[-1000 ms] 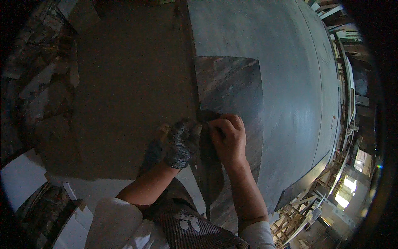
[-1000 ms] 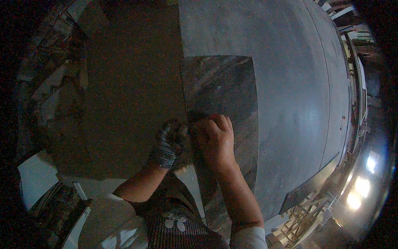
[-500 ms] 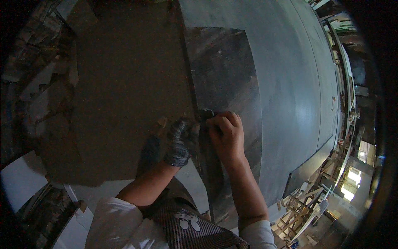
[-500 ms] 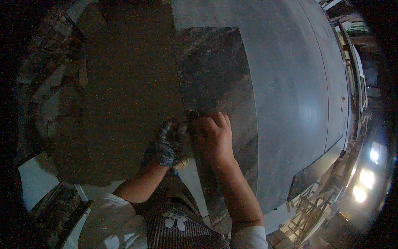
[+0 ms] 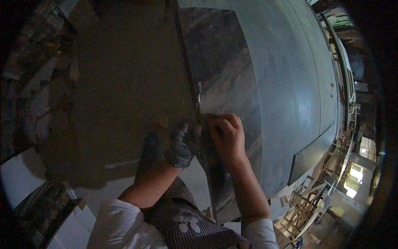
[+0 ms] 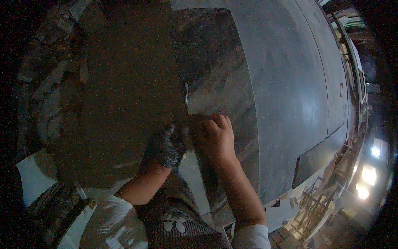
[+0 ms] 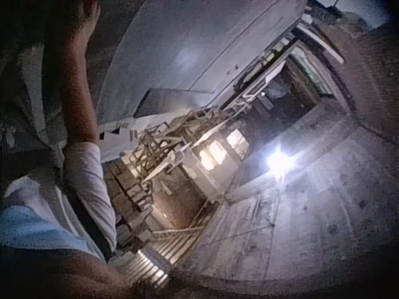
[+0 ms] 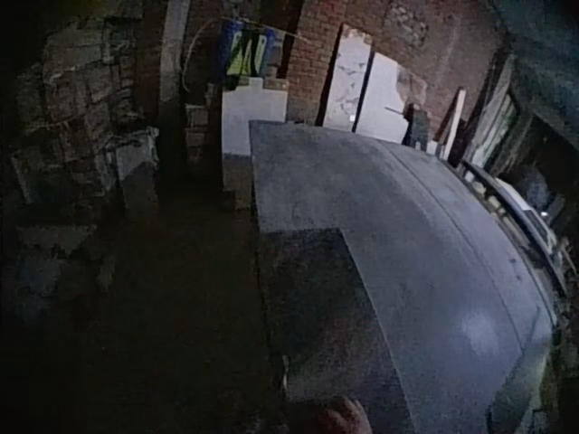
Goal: The person removes a protective film from several large rectangular tiles using a small metal tool. They work on multiple tiles placed on tables, peeling the film off the edges and surfaces.
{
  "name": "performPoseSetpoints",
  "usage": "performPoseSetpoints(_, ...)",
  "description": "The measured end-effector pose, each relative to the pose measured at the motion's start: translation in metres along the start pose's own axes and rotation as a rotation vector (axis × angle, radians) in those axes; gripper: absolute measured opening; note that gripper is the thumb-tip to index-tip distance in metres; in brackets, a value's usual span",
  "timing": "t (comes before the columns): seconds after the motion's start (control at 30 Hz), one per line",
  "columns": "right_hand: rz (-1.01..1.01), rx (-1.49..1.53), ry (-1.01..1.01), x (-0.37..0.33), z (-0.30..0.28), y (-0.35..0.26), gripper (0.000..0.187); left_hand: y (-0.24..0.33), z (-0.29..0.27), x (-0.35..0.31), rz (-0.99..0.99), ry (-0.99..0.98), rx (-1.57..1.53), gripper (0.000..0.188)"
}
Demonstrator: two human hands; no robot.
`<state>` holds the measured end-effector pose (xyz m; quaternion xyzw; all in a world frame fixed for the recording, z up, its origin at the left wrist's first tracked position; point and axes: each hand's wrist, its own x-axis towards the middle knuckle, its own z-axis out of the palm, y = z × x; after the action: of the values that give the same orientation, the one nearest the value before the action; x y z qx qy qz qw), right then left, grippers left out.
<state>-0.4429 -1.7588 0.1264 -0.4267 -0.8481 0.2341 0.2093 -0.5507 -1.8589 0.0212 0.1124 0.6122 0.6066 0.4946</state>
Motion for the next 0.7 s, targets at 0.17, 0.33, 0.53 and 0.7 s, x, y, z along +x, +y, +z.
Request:
performPoseSetpoints(0.17,-0.006,0.018,-0.014,-0.027,-0.003,0.001,0.015,0.003,-0.002,-0.026,0.149,-0.084,-0.106,0.027)
performPoseSetpoints(0.33,-0.062,0.007,0.003,-0.005,-0.003,-0.007,0.016,0.005,-0.007,0.004,-0.488,-0.121,-0.891,0.026)
performPoseSetpoints(0.53,0.005,-0.016,0.032,-0.012,0.000,-0.006,0.016,0.021,-0.003,0.003,0.381,-0.188,0.244,0.019)
performPoseSetpoints(0.7,0.015,-0.011,0.013,-0.048,-0.003,-0.008,0.016,-0.045,-0.001,-0.026,0.440,0.087,0.170,0.013)
